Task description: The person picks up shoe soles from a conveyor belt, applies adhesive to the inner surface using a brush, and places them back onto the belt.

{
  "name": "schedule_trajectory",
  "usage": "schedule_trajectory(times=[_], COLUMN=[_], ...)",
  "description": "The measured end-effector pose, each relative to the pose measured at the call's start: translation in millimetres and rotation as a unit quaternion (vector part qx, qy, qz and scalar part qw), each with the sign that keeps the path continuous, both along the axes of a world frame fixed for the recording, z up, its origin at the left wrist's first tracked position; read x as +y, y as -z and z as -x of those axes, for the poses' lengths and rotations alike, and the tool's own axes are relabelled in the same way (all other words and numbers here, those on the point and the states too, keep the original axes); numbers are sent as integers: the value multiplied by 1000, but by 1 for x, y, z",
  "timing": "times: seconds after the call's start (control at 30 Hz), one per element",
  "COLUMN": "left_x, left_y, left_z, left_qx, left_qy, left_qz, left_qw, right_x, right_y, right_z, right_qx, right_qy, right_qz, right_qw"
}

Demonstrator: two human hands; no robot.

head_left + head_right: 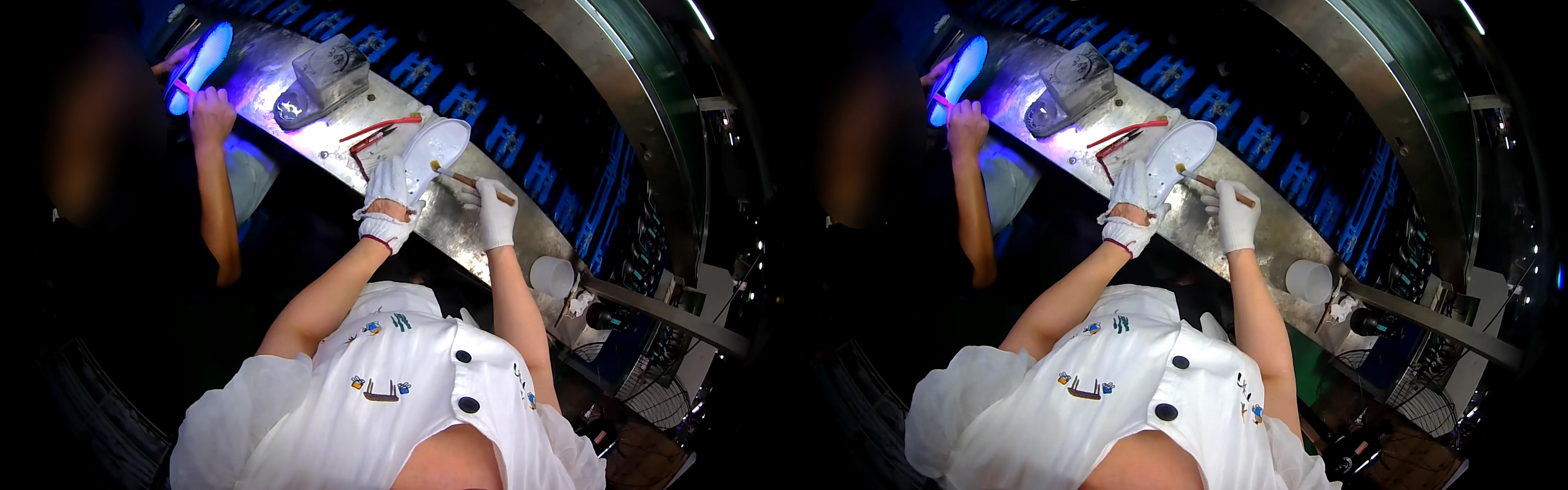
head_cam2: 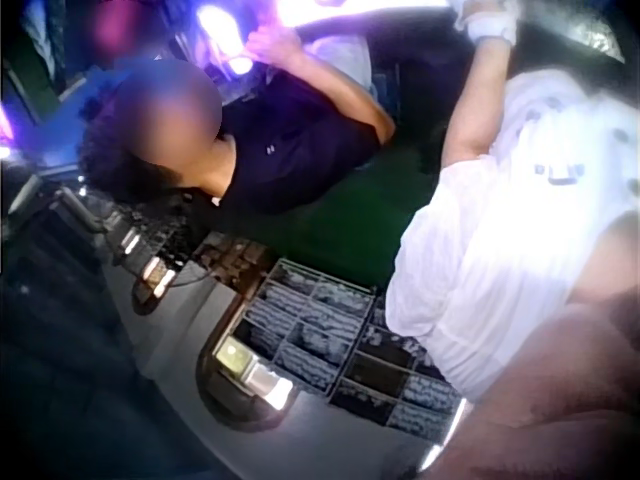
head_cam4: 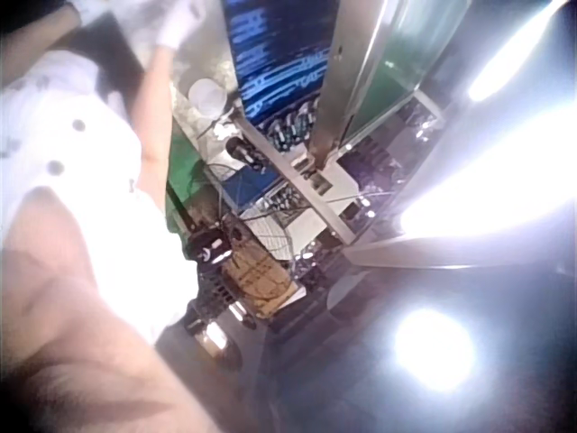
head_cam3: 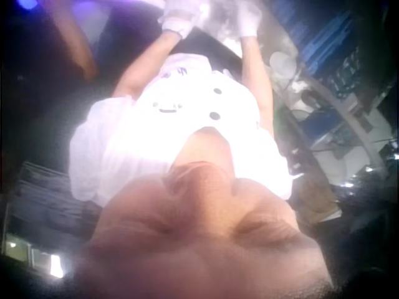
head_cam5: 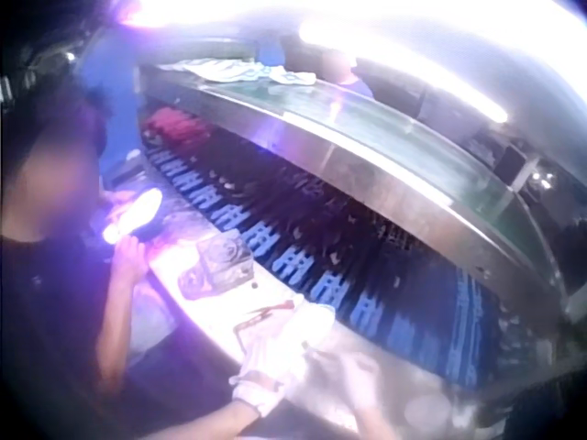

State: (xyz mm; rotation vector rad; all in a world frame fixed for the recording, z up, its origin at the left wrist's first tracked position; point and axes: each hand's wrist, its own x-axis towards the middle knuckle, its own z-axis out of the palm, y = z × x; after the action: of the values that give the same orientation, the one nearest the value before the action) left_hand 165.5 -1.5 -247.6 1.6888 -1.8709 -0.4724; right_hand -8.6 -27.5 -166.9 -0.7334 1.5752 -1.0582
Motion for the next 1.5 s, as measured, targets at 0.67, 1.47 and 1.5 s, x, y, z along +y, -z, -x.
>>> schedule_trajectory(times=[0.67,1.47,1.5], left_x=[-4,0,1], left_y=[-2,-11,-13], left_z=[-2,0,1], left_qx=[-21,-29,-28], left_qy=[13,25,27], left_qz=[-18,-47,-52], left_qw=[1000,998,998], right_x=[-23,6,8], right_y=[-43,-2,-6], right_z=[1,0,4], right_qx=[100,41,1], right_qy=[-130,-54,-22], right_qz=[61,18,25], right_qw=[985,997,999])
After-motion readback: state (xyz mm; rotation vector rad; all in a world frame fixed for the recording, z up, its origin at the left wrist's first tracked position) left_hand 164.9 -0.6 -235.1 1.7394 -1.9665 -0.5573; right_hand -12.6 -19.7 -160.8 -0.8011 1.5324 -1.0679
